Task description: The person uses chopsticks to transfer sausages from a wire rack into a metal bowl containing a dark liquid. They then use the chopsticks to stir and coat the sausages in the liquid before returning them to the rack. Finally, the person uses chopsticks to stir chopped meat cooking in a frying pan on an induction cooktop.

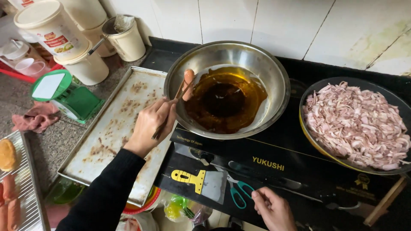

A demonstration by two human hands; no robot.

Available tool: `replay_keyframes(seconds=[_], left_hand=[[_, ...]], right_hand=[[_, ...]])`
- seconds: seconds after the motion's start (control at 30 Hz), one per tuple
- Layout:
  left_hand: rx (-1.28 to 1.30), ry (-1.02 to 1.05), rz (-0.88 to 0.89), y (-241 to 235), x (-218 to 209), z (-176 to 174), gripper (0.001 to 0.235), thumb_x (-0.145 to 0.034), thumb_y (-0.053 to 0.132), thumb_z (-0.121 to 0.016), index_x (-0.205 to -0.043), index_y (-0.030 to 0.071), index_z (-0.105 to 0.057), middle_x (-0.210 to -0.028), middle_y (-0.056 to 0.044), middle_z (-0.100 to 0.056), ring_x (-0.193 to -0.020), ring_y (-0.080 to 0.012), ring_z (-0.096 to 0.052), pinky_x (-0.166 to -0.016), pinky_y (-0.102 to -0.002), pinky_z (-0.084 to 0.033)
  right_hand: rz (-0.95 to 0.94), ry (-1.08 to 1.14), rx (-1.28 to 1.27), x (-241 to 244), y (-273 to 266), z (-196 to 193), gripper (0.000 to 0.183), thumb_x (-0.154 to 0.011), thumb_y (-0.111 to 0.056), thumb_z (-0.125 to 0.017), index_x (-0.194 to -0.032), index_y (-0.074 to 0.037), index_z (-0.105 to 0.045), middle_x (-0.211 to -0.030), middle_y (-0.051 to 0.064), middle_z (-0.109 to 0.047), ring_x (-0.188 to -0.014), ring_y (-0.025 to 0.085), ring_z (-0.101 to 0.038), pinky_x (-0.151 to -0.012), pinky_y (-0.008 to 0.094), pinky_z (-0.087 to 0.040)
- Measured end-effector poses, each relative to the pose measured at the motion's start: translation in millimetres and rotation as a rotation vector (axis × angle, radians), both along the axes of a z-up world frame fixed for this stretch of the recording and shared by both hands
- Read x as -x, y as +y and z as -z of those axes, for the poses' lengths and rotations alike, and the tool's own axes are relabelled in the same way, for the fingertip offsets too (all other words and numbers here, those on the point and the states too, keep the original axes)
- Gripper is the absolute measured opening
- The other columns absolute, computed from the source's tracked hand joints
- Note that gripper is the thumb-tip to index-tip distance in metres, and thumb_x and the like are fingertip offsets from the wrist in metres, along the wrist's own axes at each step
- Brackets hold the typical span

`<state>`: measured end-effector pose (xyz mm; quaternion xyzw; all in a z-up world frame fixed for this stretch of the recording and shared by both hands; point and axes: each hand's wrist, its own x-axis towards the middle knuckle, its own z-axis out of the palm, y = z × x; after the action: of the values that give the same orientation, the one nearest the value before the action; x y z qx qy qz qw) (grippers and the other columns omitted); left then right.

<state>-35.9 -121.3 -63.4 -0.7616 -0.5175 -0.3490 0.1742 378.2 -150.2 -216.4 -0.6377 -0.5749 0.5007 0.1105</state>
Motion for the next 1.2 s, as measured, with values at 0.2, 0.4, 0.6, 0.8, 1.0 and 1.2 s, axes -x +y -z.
replay_keyframes(seconds=[0.2, 0.4, 0.6, 0.8, 1.0, 1.2], left_hand=[[0.037, -0.207, 0.004, 0.3, 2.6, 7.1, 0.029, -0.119, 0.006, -0.054, -0.113, -0.013, -0.074, -0.108, -0.024, -0.078, -0.079, -0.0308, -0.079, -0.065, -0.041, -0.067], [0.032, -0.078, -0.043, -6.0, 2.6, 8.0, 0.021, -0.119, 0.002, -0.058, -0.112, -0.01, -0.074, -0.094, -0.017, -0.072, -0.072, -0.0283, -0.071, -0.062, -0.042, -0.059], [0.062, -0.098, -0.027, -1.7, 13.4, 28.1, 0.027, -0.117, -0.002, -0.056, -0.095, -0.006, -0.071, -0.094, -0.02, -0.078, -0.062, -0.0228, -0.073, -0.051, -0.034, -0.063], [0.031, -0.239, -0.039, -8.9, -1.8, 14.1, 0.03, -0.121, 0.008, -0.054, -0.119, -0.011, -0.077, -0.102, -0.019, -0.076, -0.075, -0.0274, -0.075, -0.061, -0.039, -0.062], [0.005, -0.055, -0.049, -10.7, 8.6, 19.8, 0.019, -0.119, 0.0, -0.058, -0.111, -0.009, -0.072, -0.096, -0.017, -0.073, -0.068, -0.024, -0.068, -0.058, -0.039, -0.058], [-0.013, -0.244, -0.109, -13.6, -4.8, 13.0, 0.033, -0.123, 0.013, -0.052, -0.121, -0.005, -0.079, -0.111, -0.016, -0.08, -0.088, -0.0274, -0.079, -0.073, -0.039, -0.064]], right_hand=[[-0.031, 0.025, -0.048, -2.2, -1.8, 10.8, 0.036, -0.104, -0.045, -0.071, -0.092, -0.014, -0.086, -0.067, 0.002, -0.081, -0.069, 0.013, -0.078, -0.076, 0.029, -0.059], [-0.063, -0.004, -0.019, -0.6, -2.2, 10.5, 0.037, -0.105, -0.047, -0.07, -0.094, -0.015, -0.085, -0.068, 0.001, -0.082, -0.069, 0.012, -0.078, -0.074, 0.029, -0.058], [-0.038, 0.008, 0.049, 5.9, -3.9, -4.7, 0.036, -0.108, -0.043, -0.071, -0.095, -0.012, -0.085, -0.073, 0.003, -0.08, -0.074, 0.013, -0.076, -0.077, 0.03, -0.06], [-0.039, -0.001, 0.011, 5.5, -5.4, -1.3, 0.036, -0.106, -0.044, -0.072, -0.094, -0.013, -0.086, -0.069, 0.001, -0.079, -0.07, 0.012, -0.074, -0.074, 0.029, -0.058], [-0.055, 0.019, 0.03, 4.7, -6.3, -2.5, 0.039, -0.108, -0.044, -0.069, -0.091, -0.011, -0.082, -0.072, 0.003, -0.078, -0.072, 0.014, -0.074, -0.075, 0.031, -0.06], [-0.059, -0.001, 0.04, 4.9, -6.2, -4.9, 0.038, -0.107, -0.045, -0.07, -0.094, -0.013, -0.085, -0.071, 0.003, -0.081, -0.072, 0.013, -0.077, -0.076, 0.03, -0.061]])
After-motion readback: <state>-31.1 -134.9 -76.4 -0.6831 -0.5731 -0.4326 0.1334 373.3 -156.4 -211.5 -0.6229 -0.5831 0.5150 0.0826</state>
